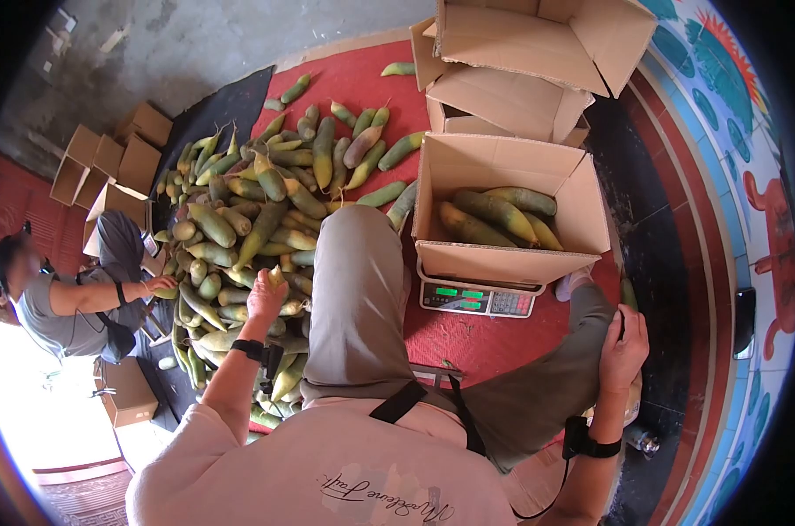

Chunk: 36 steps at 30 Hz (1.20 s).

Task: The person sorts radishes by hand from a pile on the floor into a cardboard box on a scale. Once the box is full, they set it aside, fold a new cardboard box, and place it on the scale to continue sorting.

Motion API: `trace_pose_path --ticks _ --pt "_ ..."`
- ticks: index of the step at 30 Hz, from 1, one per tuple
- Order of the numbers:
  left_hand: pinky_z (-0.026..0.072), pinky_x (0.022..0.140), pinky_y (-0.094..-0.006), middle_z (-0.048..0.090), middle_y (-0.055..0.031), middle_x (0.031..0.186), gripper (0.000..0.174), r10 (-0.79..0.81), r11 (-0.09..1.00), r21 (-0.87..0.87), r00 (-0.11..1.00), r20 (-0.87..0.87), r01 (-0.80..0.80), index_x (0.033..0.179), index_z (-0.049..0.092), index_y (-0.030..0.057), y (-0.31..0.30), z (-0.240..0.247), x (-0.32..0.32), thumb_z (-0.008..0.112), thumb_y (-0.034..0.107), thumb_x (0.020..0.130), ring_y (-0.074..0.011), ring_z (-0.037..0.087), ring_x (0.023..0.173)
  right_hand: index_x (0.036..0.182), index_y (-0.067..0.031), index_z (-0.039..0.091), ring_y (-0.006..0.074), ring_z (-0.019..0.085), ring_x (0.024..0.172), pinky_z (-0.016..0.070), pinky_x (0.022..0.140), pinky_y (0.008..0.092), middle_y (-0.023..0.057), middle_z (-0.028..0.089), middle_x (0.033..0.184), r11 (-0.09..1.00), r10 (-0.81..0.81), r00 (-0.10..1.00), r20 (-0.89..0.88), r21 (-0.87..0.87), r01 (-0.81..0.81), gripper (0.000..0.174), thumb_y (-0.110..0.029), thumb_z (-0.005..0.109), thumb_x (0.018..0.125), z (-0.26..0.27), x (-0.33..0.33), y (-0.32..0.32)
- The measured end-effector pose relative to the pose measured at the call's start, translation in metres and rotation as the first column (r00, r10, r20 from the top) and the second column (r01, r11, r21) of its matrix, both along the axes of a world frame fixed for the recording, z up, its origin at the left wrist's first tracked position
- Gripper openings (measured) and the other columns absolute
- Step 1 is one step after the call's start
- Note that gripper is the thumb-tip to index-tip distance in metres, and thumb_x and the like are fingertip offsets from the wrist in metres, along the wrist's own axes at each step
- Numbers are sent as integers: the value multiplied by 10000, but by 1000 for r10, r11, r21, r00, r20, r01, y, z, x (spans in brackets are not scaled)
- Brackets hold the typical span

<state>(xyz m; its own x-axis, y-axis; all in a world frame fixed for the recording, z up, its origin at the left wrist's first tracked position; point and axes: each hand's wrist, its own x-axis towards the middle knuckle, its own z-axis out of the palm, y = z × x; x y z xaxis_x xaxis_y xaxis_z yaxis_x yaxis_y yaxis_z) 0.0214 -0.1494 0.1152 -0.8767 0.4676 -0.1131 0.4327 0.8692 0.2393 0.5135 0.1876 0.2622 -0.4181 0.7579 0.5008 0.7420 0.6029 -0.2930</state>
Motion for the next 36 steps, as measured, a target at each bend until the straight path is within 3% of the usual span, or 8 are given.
trace_pose_path --ticks 12,20,21,22,25,30,31,36 --pt "466 816 -424 544 -217 1074 585 -14 1000 13 1000 -15 14 1200 380 54 -5 -1 3 633 372 778 -364 561 967 944 9 582 354 561 761 457 686 394 175 559 828 1000 7 1000 -6 5 -7 128 -20 528 831 0 2 0" --pt "448 816 -446 575 -236 1021 531 189 965 170 980 67 -198 1136 424 19 -24 -1 -20 638 333 764 -410 553 952 950 11 579 361 556 761 449 684 395 178 555 824 1000 7 1000 -5 -4 -7 134 -23 525 832 4 0 -2" --pt "448 811 -439 590 -253 979 527 226 920 295 964 143 -260 1124 444 -9 -21 15 -18 646 318 764 -422 562 926 950 11 579 361 556 761 449 684 395 178 555 824 1000 6 1000 -6 -4 -6 134 -23 525 832 3 -1 -2" --pt "502 659 -382 608 -205 907 538 212 894 394 976 44 -212 1130 442 -12 -32 -2 -36 656 333 776 -313 620 804 947 11 579 359 556 758 448 681 395 177 554 820 1000 13 1000 -16 3 -13 132 -23 527 831 3 -1 -2" --pt "526 525 -282 587 -107 988 470 263 556 625 829 494 -548 1159 443 23 -30 14 -45 626 309 834 -198 614 800 942 9 581 357 557 754 448 678 394 173 555 817 1000 24 999 -27 5 -23 128 -22 531 829 2 -2 0" --pt "546 727 -360 513 -173 1103 519 69 214 828 853 517 -519 1208 385 -9 10 108 -24 603 309 860 -283 576 947 936 0 584 352 561 759 452 682 390 170 563 824 999 32 999 -4 19 -32 123 -21 540 823 2 -3 0" --pt "538 713 -333 523 -145 1115 522 37 145 831 843 537 -537 1236 383 11 17 123 -23 608 292 858 -237 569 961 942 -3 585 350 566 766 454 687 385 171 568 837 999 41 999 -2 15 -41 129 -23 543 821 3 -4 0" --pt "499 844 -369 549 -133 1146 393 -353 3 926 866 353 -376 1197 443 -1 51 201 11 514 265 917 -256 573 1023 968 -8 590 303 589 784 464 705 351 155 586 872 995 68 993 -91 -65 -74 162 -26 552 811 22 -28 -13"
